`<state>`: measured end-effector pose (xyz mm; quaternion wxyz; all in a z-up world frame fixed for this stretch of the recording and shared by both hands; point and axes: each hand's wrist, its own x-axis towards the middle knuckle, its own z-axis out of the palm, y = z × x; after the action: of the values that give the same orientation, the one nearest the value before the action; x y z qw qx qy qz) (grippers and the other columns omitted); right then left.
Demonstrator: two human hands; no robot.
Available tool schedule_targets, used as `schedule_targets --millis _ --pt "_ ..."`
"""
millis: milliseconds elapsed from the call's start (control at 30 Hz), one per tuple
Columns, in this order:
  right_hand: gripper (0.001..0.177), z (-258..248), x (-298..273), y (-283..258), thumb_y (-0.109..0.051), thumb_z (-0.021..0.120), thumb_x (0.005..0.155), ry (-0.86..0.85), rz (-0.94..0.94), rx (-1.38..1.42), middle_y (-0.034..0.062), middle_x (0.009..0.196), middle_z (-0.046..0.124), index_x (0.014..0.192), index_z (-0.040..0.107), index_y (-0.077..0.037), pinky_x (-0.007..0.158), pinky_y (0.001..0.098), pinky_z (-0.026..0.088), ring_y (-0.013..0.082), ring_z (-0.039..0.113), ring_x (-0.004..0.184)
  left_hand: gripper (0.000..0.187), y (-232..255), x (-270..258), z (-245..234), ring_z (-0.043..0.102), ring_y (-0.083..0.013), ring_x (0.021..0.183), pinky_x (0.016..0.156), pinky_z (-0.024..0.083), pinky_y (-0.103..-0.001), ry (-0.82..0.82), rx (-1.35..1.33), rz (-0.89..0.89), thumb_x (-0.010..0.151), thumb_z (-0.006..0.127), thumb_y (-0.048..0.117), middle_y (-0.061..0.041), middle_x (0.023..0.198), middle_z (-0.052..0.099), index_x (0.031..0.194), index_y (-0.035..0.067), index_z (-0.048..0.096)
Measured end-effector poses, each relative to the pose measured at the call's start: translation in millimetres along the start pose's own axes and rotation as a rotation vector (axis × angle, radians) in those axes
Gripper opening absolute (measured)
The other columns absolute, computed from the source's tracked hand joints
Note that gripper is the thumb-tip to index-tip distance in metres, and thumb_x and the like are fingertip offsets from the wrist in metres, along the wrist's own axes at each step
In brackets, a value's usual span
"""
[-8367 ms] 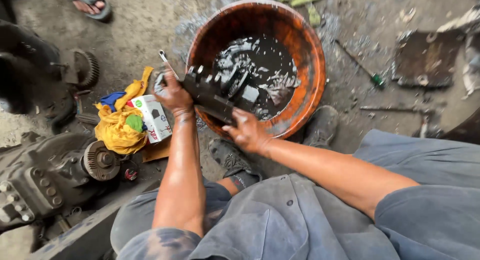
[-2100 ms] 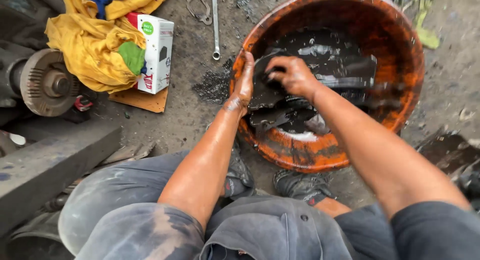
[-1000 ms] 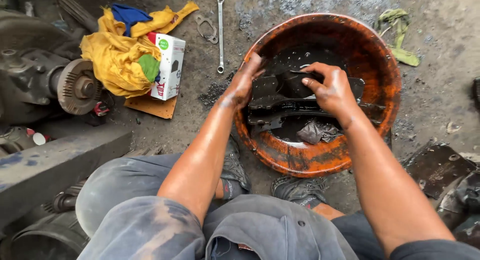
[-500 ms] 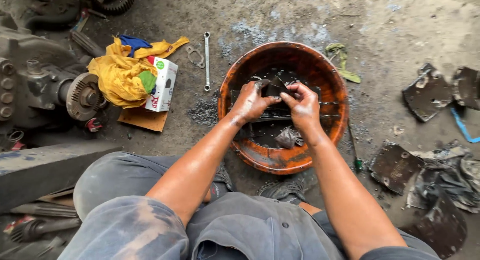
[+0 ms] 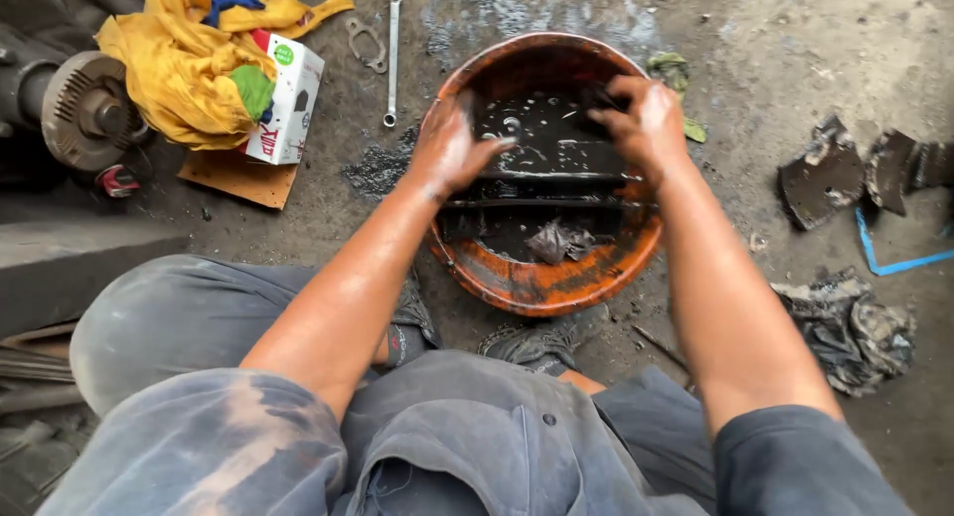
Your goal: Cleaning mechanical brake shoe parts using a solvent bucket and a cloth in an auto repair environment.
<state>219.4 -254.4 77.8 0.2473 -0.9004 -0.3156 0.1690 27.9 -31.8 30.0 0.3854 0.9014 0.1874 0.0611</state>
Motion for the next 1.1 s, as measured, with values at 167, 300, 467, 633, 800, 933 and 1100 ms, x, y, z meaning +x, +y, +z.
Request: schedule_targets --millis 167,300,467,633,800,933,1100 --pt "0.029 68.9 3.0 67.2 -0.017 0.08 0.083 -0.135 0.144 -0.449 0.0205 0.104 0.074 0.111 0.075 -0.011 0.084 0.05 0.056 0.0398 0.071 0.095 0.085 -53.4 -40.9 70.2 0.039 -0.0465 0.14 0.118 0.027 -0.051 0.004 0.108 -0.163 0.086 0.076 0.037 -0.035 0.148 0.043 0.145 -0.01 0.039" --pt "0.024 118.1 5.1 62.4 -0.013 0.075 0.085 -0.212 0.212 -0.531 0.0207 0.105 0.073 0.109 0.075 -0.012 0.087 0.0501 0.056 0.0413 0.07 0.099 0.071 -43.4 -55.1 72.4 0.044 -0.044 0.143 0.123 0.033 -0.048 0.057 0.021 -0.255 0.094 0.066 0.026 -0.029 0.153 0.046 0.155 -0.001 0.041" --pt "0.039 177.1 23.3 84.5 -0.01 0.078 0.08 -0.276 0.115 -0.091 0.0226 0.101 0.071 0.118 0.072 -0.006 0.089 0.0455 0.058 0.0374 0.072 0.1 0.071 -29.0 -68.3 58.0 0.042 -0.043 0.145 0.126 0.029 -0.049 0.225 -0.005 -0.129 0.096 0.074 0.027 -0.025 0.153 0.045 0.154 0.001 0.041" --pt "0.052 240.0 39.3 35.4 0.008 0.053 0.065 -0.371 0.123 1.129 0.0035 0.108 0.069 0.112 0.068 -0.007 0.081 0.0331 0.066 0.0127 0.078 0.094 0.084 -42.3 -71.5 70.5 0.043 -0.0434 0.142 0.123 0.034 -0.046 0.234 -0.189 -0.207 0.088 0.079 0.025 -0.027 0.153 0.041 0.154 -0.005 0.036" --pt "0.025 183.9 51.3 -1.4 -0.015 0.086 0.084 -0.408 -0.381 0.363 0.019 0.087 0.071 0.098 0.069 -0.002 0.071 0.0419 0.054 0.0333 0.068 0.08 0.077 -41.7 -70.7 69.5 0.059 -0.0373 0.135 0.117 0.046 -0.044 0.266 -0.346 -0.21 0.087 0.085 0.019 -0.022 0.145 0.057 0.15 -0.002 0.044" --pt "0.025 170.8 70.9 11.7 -0.015 0.083 0.082 -0.539 -0.3 0.175 0.0197 0.086 0.071 0.099 0.069 -0.004 0.072 0.0437 0.054 0.0352 0.07 0.079 0.079 -30.9 -63.4 60.0 0.062 -0.0368 0.127 0.11 0.049 -0.043 0.285 -0.345 -0.238 0.084 0.084 0.02 -0.023 0.138 0.06 0.148 -0.002 0.044" --pt "0.048 200.0 41.3 19.8 -0.017 0.087 0.079 -0.368 -0.428 0.323 0.027 0.106 0.069 0.115 0.066 0.006 0.077 0.0444 0.055 0.0396 0.069 0.093 0.075 -24.6 -61.0 50.7 0.07 -0.0312 0.118 0.104 0.056 -0.039 0.164 -0.393 -0.421 0.079 0.085 0.021 -0.019 0.129 0.068 0.144 0.003 0.051"
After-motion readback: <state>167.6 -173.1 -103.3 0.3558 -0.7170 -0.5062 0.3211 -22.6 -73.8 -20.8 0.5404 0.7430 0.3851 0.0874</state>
